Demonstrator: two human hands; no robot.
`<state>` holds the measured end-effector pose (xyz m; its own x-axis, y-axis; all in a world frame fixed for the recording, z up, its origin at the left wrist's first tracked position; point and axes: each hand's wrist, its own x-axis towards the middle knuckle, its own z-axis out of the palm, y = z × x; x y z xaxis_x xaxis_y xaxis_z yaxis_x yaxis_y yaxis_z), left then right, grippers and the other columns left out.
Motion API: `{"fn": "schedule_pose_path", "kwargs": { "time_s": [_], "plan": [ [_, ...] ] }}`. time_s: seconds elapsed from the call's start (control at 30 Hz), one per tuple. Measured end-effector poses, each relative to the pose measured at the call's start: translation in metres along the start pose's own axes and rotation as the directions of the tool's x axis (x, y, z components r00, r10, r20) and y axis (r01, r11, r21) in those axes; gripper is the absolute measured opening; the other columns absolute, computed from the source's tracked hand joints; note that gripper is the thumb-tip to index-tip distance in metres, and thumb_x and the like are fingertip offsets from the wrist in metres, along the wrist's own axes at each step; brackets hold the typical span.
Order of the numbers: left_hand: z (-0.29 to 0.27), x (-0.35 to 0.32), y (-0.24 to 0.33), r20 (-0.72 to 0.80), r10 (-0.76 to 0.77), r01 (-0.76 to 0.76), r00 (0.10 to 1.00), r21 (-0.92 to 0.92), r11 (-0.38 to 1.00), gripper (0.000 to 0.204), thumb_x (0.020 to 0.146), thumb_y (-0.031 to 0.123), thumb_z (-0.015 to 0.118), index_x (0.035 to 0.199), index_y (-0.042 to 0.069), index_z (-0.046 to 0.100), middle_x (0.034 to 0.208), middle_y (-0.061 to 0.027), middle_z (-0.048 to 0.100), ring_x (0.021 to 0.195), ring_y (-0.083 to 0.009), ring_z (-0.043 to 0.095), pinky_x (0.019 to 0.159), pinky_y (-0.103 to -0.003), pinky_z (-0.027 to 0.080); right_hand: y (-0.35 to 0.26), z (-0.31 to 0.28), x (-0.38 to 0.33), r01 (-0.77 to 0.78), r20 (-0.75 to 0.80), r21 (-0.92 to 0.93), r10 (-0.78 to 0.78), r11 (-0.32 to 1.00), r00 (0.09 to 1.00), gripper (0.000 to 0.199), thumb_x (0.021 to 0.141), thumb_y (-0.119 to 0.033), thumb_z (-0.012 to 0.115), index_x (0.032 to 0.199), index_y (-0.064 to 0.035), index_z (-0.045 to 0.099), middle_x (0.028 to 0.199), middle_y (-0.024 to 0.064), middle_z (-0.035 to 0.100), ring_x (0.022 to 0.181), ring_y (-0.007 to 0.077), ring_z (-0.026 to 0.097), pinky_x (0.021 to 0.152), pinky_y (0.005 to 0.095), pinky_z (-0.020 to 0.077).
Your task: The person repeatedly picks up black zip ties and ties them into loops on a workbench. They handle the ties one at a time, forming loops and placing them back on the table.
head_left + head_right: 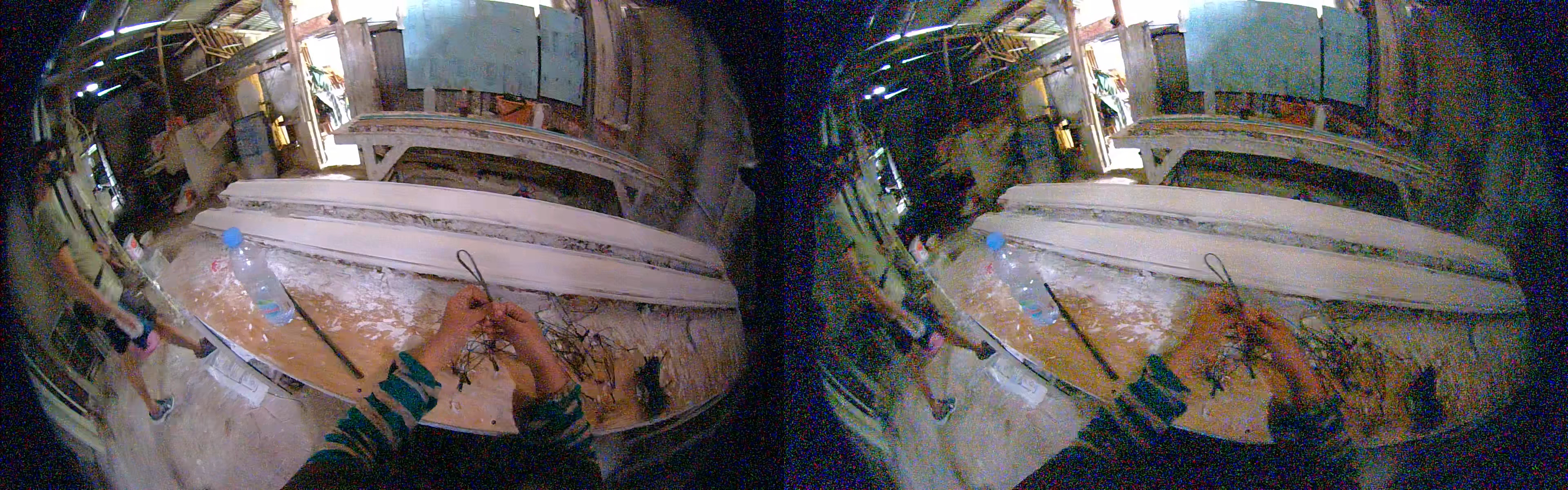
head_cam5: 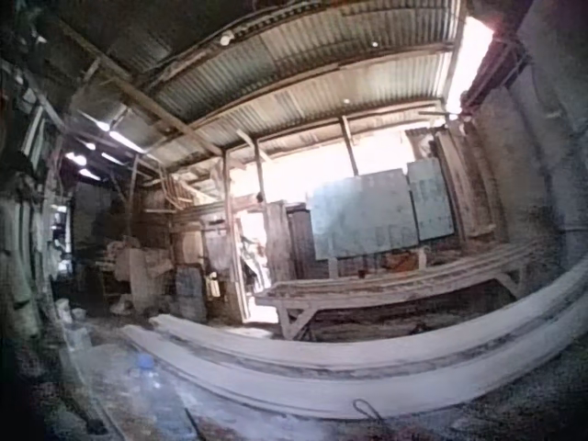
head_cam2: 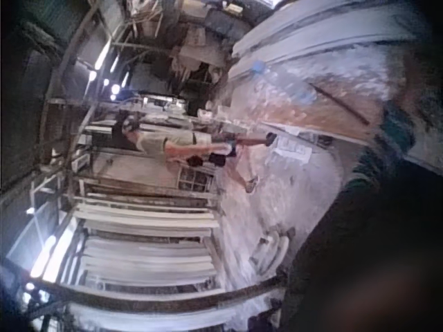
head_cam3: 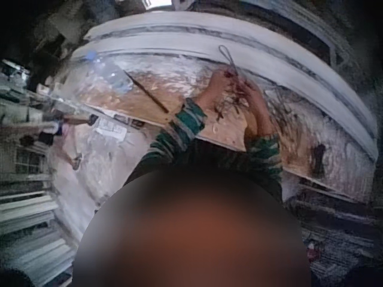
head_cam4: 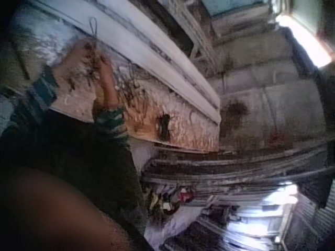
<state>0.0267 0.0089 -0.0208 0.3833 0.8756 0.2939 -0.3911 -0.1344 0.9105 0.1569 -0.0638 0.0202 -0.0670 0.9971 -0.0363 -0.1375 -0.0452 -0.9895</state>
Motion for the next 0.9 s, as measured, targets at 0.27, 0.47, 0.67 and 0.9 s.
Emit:
{"fn": "schedule_pose_path", "kwargs": {
  "time_s": [0.27,0.47,0.67,0.9],
  "plan": [
    [0.008,-0.015,0.039,0.071,-0.071,0.078,0.995,-0.106,0.991,0.008,0.072,0.004,0.062,0.077,0.005,0.055,0.067,-0.0006,0.055,0.061,-0.0081,0.051,0.053,-0.023,0.043,0.001,-0.002,0.001,-0.006,-0.067,0.064,0.01,0.998,0.998,0.013,0.085,-0.02,0.054,0.085,-0.0071,0.057,0.077,0.0013,0.057,0.068,0.0116,0.053,0.061,0.0263,0.0446],
    [0.007,0.0,0.028,0.132,0.15,-0.177,0.98,0.225,0.958,0.007,0.074,0.008,0.063,0.076,0.005,0.057,0.066,0.0005,0.055,0.061,-0.0074,0.051,0.054,-0.022,0.043,0.006,-0.006,0.005,0.091,-0.171,0.032,-0.084,0.995,0.982,0.016,0.084,-0.023,0.056,0.081,-0.0074,0.056,0.068,-0.0006,0.053,0.061,0.0103,0.051,0.056,0.0256,0.0453],
    [0.005,-0.003,0.017,0.125,0.011,-0.013,0.992,0.018,1.0,0.01,0.075,0.009,0.064,0.078,0.006,0.055,0.068,-0.0017,0.058,0.062,-0.0083,0.054,0.053,-0.021,0.043,0.022,-0.02,0.015,0.18,-0.205,0.042,-0.168,0.983,0.964,0.015,0.084,-0.02,0.056,0.079,-0.0063,0.056,0.069,0.0012,0.055,0.058,0.0101,0.051,0.054,0.0232,0.0442],
    [0.005,0.001,0.019,0.157,0.063,-0.064,0.986,-0.003,0.998,0.013,0.077,0.016,0.064,0.079,0.005,0.058,0.071,-0.0018,0.059,0.062,-0.0085,0.055,0.054,-0.021,0.043,0.016,-0.016,0.011,0.222,-0.152,0.053,-0.212,0.974,0.965,0.009,0.082,-0.015,0.058,0.081,-0.0055,0.056,0.072,0.0019,0.058,0.061,0.0096,0.052,0.054,0.0219,0.0437]
  ]
}}
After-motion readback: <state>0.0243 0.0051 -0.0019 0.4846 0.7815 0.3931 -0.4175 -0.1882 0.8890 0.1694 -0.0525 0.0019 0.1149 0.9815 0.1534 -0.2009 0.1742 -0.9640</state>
